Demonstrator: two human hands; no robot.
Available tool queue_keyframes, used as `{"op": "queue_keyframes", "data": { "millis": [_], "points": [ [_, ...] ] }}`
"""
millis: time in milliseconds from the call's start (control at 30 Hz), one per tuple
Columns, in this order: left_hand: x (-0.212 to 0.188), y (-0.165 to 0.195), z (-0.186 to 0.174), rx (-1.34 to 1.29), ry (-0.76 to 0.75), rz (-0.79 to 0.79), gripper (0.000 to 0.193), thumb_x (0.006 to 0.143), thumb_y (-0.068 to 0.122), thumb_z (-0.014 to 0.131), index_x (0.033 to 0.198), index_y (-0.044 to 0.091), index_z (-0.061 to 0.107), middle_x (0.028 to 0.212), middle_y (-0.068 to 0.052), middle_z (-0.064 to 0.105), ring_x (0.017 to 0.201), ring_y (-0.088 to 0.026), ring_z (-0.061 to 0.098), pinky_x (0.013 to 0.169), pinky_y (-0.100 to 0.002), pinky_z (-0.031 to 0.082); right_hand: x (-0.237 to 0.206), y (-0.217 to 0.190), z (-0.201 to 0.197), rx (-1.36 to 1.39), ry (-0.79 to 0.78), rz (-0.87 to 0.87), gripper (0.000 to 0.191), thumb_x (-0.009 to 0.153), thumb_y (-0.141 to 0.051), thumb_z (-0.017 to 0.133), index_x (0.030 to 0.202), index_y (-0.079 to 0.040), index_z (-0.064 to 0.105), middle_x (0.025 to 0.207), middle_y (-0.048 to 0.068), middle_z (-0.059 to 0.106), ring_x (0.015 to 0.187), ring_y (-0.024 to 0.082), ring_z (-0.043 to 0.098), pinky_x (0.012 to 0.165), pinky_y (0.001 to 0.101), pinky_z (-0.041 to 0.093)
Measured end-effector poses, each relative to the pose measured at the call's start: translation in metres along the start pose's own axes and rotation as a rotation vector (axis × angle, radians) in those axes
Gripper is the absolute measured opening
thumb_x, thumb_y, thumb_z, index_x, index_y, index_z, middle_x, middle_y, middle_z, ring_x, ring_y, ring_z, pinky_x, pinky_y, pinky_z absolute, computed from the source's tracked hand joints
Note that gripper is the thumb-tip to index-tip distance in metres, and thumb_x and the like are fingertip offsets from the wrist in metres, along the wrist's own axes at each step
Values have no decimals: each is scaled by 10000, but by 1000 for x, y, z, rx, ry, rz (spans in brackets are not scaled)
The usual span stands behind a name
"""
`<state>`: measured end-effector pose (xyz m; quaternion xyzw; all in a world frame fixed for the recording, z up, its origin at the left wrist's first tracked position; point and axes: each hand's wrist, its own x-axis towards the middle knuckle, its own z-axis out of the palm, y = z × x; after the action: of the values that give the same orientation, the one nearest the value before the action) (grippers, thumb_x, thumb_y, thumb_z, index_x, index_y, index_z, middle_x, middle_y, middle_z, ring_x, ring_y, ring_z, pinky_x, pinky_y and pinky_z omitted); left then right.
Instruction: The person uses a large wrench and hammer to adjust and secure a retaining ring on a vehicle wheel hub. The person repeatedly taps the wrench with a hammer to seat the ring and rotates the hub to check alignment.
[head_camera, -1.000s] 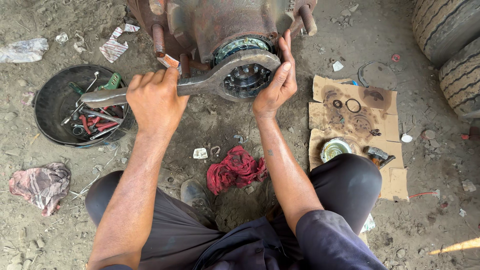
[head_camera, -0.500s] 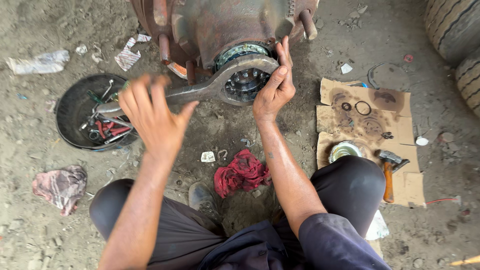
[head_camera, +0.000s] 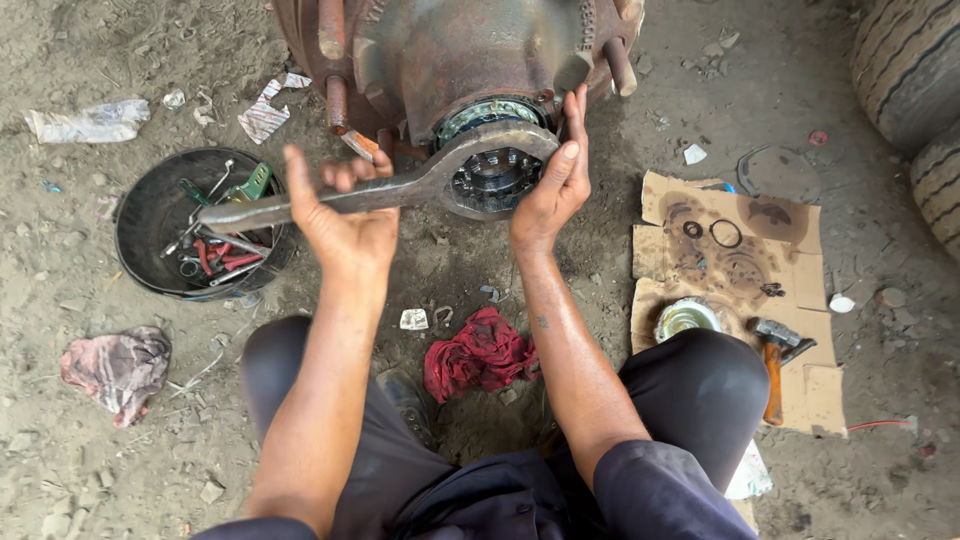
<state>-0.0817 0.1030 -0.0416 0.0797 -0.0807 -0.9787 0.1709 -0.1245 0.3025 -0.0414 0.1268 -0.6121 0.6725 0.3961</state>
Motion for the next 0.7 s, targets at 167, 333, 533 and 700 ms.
{"op": "queue_keyframes", "data": {
  "millis": [167, 333, 533, 700],
  "points": [
    [-4, 0, 11, -34, -149, -30, 433, 975, 312, 654, 639, 167, 424, 538, 17, 377, 574, -170, 436, 780, -379, 455, 2, -6, -6, 67, -19, 12, 616, 1172, -380, 237, 1559, 46, 456, 1676, 199, 397, 1586, 302, 380, 1351, 447, 301],
    [-15, 2, 17, 4, -222, -15, 376, 995, 266, 645, 691, 167, 447, 572, 13, 400, 605, -160, 422, 828, -372, 447, -3, -3, -7, 206, -13, 63, 609, 1185, -373, 233, 1581, 53, 413, 1703, 198, 355, 1605, 322, 358, 1371, 462, 288],
    [-21, 0, 28, 57, -207, 23, 382, 984, 293, 663, 694, 165, 450, 578, 5, 406, 623, -161, 434, 855, -386, 456, -6, 8, -2, 125, -9, 94, 639, 1168, -404, 194, 1573, 34, 425, 1668, 188, 394, 1590, 315, 354, 1353, 459, 311],
    [-20, 1, 32, 68, -240, 24, 391, 992, 316, 675, 714, 163, 447, 595, 6, 396, 638, -161, 430, 874, -389, 455, -8, 11, 2, 209, 21, 91, 625, 1178, -398, 205, 1579, 26, 429, 1673, 184, 397, 1579, 305, 382, 1356, 460, 315]
  ]
}}
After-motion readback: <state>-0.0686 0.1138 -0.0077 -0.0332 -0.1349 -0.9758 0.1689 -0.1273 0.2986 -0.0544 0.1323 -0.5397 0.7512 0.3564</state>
